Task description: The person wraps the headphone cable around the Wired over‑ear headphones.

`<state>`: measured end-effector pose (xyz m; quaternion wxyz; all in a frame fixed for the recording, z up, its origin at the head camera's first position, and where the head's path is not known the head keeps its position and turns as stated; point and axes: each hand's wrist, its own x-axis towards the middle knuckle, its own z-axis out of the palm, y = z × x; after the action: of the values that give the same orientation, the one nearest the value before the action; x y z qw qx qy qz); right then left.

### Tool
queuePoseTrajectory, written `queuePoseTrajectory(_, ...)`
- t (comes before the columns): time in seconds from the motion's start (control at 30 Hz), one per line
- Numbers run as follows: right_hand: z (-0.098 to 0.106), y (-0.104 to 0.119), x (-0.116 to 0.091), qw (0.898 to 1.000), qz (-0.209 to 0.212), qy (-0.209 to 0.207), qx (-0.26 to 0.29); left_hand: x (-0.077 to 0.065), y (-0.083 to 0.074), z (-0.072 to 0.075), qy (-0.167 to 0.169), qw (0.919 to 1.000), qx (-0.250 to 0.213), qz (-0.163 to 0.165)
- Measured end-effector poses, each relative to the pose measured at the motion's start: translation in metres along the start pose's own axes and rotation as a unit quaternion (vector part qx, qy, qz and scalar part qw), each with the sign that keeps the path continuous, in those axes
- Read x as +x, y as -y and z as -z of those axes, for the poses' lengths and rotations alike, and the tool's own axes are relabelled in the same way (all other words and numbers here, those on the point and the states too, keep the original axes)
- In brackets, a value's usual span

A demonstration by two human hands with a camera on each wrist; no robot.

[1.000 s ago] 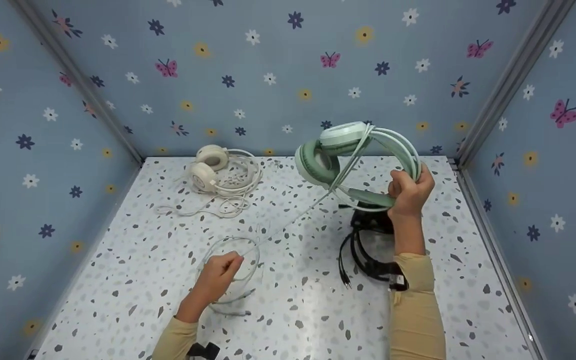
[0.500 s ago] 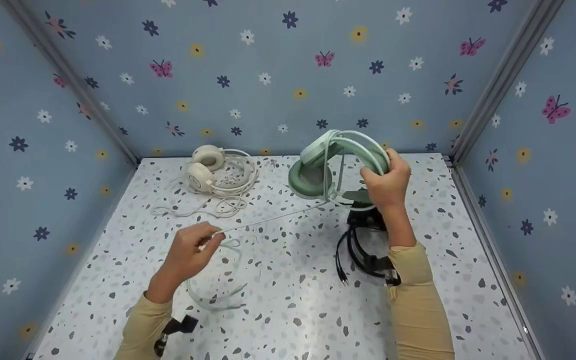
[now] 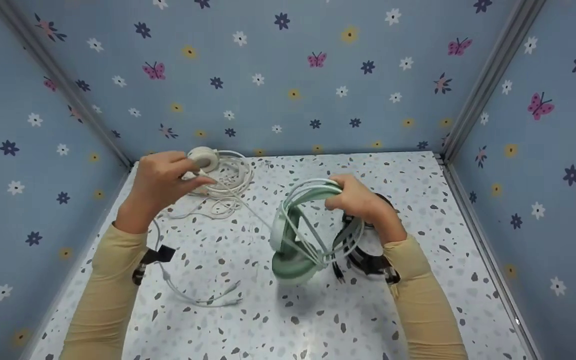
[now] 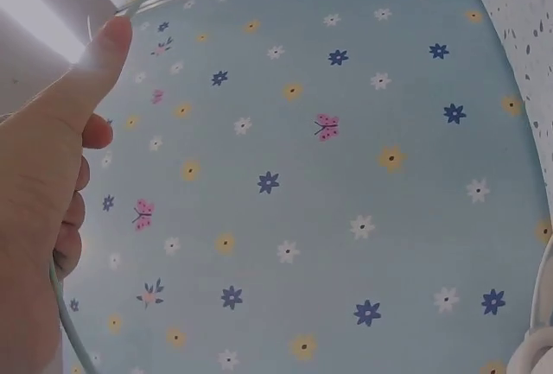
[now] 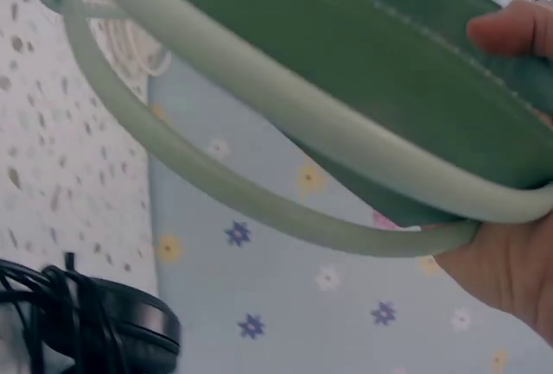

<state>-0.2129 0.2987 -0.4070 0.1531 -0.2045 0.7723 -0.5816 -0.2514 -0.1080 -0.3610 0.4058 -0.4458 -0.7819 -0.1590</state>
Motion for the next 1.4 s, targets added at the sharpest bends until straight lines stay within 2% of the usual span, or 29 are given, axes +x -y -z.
queuePoseTrajectory(0.1, -0.008, -0.008, 0.003, 0.992, 0.055, 0.107, 0.042, 0.000, 0.018, -0.008, 0.048, 0.9971, -0.040, 0.044)
queuePoseTrajectory(0.13, -0.010, -0.011, 0.004, 0.984, 0.084, 0.142, 0.062, -0.001, 0.024, -0.013, 0.064, 0.9940, -0.059, 0.066)
queuePoseTrajectory(0.2, -0.014, -0.016, 0.005, 0.960, 0.140, 0.207, 0.126, -0.009, 0.035, -0.025, 0.100, 0.9823, -0.105, 0.118)
queuePoseTrajectory(0.27, -0.016, -0.021, 0.005, 0.922, 0.186, 0.267, 0.211, -0.019, 0.043, -0.038, 0.135, 0.9597, -0.169, 0.179)
queuePoseTrajectory(0.3, -0.017, -0.024, 0.005, 0.898, 0.201, 0.292, 0.259, -0.027, 0.045, -0.046, 0.151, 0.9449, -0.201, 0.209)
queuePoseTrajectory(0.37, -0.019, -0.029, 0.006, 0.844, 0.225, 0.339, 0.349, -0.042, 0.046, -0.060, 0.173, 0.9127, -0.262, 0.261)
queuePoseTrajectory(0.43, -0.020, -0.034, 0.006, 0.801, 0.242, 0.364, 0.409, -0.058, 0.044, -0.074, 0.184, 0.8817, -0.313, 0.301)
queuePoseTrajectory(0.47, -0.021, -0.037, 0.007, 0.783, 0.250, 0.371, 0.431, -0.065, 0.041, -0.081, 0.186, 0.8687, -0.335, 0.314)
queuePoseTrajectory(0.5, -0.022, -0.039, 0.007, 0.772, 0.261, 0.370, 0.446, -0.073, 0.038, -0.089, 0.186, 0.8571, -0.355, 0.324)
queuePoseTrajectory(0.57, -0.025, -0.044, 0.008, 0.760, 0.279, 0.357, 0.466, -0.087, 0.027, -0.104, 0.182, 0.8358, -0.388, 0.343)
queuePoseTrajectory(0.63, -0.027, -0.048, 0.009, 0.755, 0.293, 0.336, 0.480, -0.100, 0.014, -0.119, 0.180, 0.8158, -0.419, 0.356)
queuePoseTrajectory(0.77, -0.029, -0.051, 0.008, 0.766, 0.313, 0.258, 0.498, -0.125, -0.018, -0.147, 0.166, 0.7860, -0.460, 0.378)
queuePoseTrajectory(0.83, -0.028, -0.049, 0.006, 0.767, 0.315, 0.211, 0.517, -0.133, -0.038, -0.150, 0.158, 0.7734, -0.475, 0.389)
queuePoseTrajectory(0.93, -0.024, -0.043, 0.001, 0.760, 0.330, 0.134, 0.544, -0.141, -0.068, -0.145, 0.144, 0.7537, -0.492, 0.411)
queuePoseTrajectory(1.0, -0.021, -0.038, -0.001, 0.757, 0.344, 0.078, 0.550, -0.143, -0.089, -0.135, 0.136, 0.7475, -0.493, 0.424)
queuePoseTrajectory(1.03, -0.019, -0.035, -0.001, 0.761, 0.350, 0.047, 0.544, -0.146, -0.098, -0.133, 0.128, 0.7448, -0.494, 0.430)
queuePoseTrajectory(1.07, -0.018, -0.033, -0.001, 0.764, 0.353, 0.017, 0.539, -0.147, -0.107, -0.130, 0.120, 0.7440, -0.493, 0.434)
queuePoseTrajectory(1.13, -0.017, -0.029, 0.000, 0.767, 0.349, -0.038, 0.537, -0.148, -0.123, -0.126, 0.114, 0.7482, -0.484, 0.439)
queuePoseTrajectory(1.2, -0.015, -0.027, 0.001, 0.762, 0.348, -0.080, 0.540, -0.150, -0.137, -0.124, 0.104, 0.7588, -0.475, 0.434)
queuePoseTrajectory(1.3, -0.013, -0.027, 0.004, 0.743, 0.357, -0.125, 0.553, -0.157, -0.150, -0.128, 0.100, 0.7752, -0.459, 0.422)
queuePoseTrajectory(1.37, -0.012, -0.027, 0.005, 0.735, 0.368, -0.148, 0.550, -0.163, -0.153, -0.134, 0.091, 0.7905, -0.444, 0.412)
queuePoseTrajectory(1.4, -0.012, -0.027, 0.005, 0.734, 0.374, -0.160, 0.544, -0.166, -0.153, -0.137, 0.087, 0.7986, -0.434, 0.408)
